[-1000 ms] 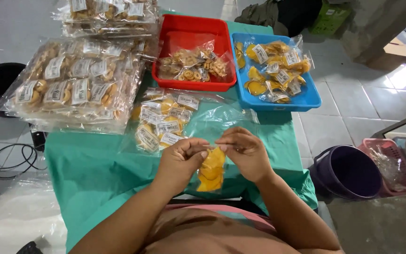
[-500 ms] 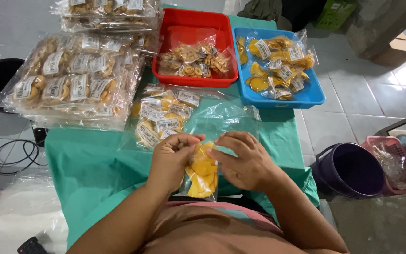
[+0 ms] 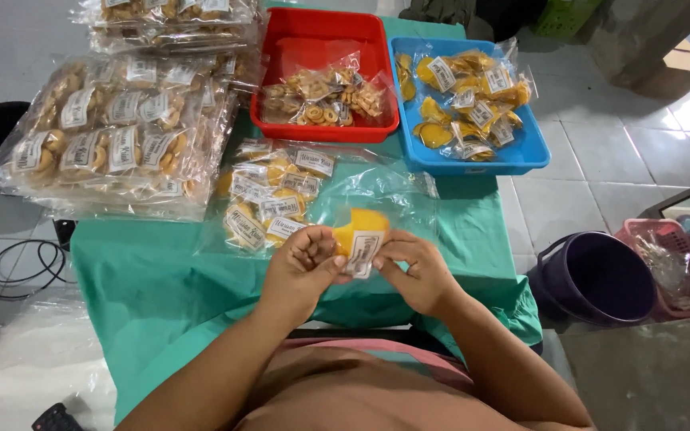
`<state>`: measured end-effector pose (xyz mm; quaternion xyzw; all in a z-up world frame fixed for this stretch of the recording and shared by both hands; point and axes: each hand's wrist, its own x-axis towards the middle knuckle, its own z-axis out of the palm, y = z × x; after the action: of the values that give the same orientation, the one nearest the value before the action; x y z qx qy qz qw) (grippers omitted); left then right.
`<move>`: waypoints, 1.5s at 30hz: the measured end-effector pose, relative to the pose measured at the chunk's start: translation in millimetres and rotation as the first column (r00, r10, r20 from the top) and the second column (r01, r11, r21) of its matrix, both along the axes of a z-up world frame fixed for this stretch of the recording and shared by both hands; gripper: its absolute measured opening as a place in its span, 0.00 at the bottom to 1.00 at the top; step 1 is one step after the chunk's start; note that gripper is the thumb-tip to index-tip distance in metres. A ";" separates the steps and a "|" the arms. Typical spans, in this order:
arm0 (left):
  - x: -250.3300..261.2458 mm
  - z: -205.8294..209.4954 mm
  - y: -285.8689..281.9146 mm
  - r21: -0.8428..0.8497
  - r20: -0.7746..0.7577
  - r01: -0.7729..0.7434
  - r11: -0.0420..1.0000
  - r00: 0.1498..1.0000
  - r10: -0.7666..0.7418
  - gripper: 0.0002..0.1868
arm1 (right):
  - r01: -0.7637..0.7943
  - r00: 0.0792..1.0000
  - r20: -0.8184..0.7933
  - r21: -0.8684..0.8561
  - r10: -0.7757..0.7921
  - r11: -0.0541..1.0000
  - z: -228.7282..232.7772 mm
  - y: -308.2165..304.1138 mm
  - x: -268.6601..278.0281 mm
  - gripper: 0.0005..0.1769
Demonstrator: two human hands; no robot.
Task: Transferring individually wrapped snack packets from a tray into a larger plastic bag for bulk packaging.
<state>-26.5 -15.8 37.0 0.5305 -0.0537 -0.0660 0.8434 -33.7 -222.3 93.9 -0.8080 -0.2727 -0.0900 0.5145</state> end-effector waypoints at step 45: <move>7.6 -52.8 -7.1 0.869 0.433 -0.447 0.211 0.484 -0.760 0.31 | 0.597 0.610 -0.759 0.630 0.230 0.497 -83.6 -71.3 122.4 0.20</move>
<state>-18.8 -22.9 -15.8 0.8639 -0.4750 0.0783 0.1482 88.7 -293.6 10.3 -0.4301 0.1551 0.0801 0.8857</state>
